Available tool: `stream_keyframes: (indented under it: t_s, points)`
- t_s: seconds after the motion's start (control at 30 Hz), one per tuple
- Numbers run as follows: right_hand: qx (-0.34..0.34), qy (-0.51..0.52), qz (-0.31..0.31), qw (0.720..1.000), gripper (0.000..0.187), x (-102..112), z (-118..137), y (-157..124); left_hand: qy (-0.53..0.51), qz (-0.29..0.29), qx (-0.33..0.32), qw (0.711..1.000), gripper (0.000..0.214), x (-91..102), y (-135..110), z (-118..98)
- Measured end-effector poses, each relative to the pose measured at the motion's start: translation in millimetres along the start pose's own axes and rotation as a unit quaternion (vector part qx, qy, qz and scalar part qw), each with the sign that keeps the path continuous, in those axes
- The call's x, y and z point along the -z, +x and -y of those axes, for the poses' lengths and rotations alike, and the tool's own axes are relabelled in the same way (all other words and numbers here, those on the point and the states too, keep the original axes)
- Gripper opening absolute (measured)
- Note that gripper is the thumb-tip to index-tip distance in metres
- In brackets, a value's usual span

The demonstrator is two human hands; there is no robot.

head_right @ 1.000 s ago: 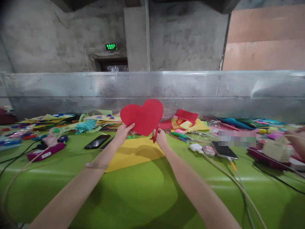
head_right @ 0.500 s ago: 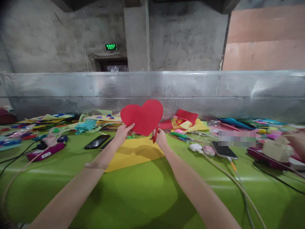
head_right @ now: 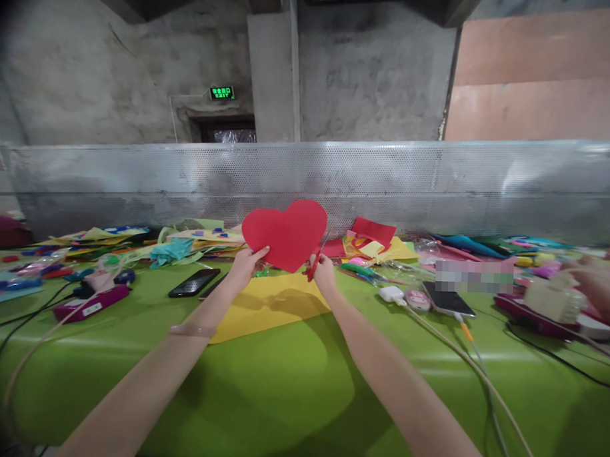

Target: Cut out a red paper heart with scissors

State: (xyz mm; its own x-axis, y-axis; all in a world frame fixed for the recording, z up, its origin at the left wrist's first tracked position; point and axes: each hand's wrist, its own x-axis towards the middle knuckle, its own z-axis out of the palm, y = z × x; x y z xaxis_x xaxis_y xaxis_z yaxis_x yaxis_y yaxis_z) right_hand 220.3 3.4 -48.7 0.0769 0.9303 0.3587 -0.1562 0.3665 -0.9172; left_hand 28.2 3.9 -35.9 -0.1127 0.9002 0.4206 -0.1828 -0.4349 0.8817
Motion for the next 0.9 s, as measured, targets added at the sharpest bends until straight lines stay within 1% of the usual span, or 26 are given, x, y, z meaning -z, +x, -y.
stream_keyframes:
  t_s: [0.1, 0.47, 0.63, 0.8, 0.9]
  points:
    - [-0.005, 0.001, -0.005, 1.0, 0.012, 1.1, 1.6, 0.0, 0.001, 0.0, 0.002, 1.0, 0.032, 0.7, 0.5, 0.7]
    - [-0.017, -0.014, 0.012, 1.0, 0.016, 0.1, 6.5, -3.3, 0.001, -0.004, 0.003, 1.0, 0.029, 4.3, 4.4, 6.0]
    - [-0.013, -0.023, 0.013, 1.0, 0.017, -0.5, 8.2, -5.5, 0.003, -0.006, 0.008, 1.0, 0.03, 6.0, 6.3, 7.5]
    - [-0.005, -0.032, 0.014, 0.999, 0.013, -1.1, 10.3, -8.6, 0.008, -0.012, 0.014, 1.0, 0.031, 6.8, 7.0, 7.0]
    - [-0.006, -0.035, 0.014, 0.999, 0.015, -1.0, 9.7, -8.1, 0.01, -0.011, 0.013, 1.0, 0.031, 7.0, 7.0, 6.9]
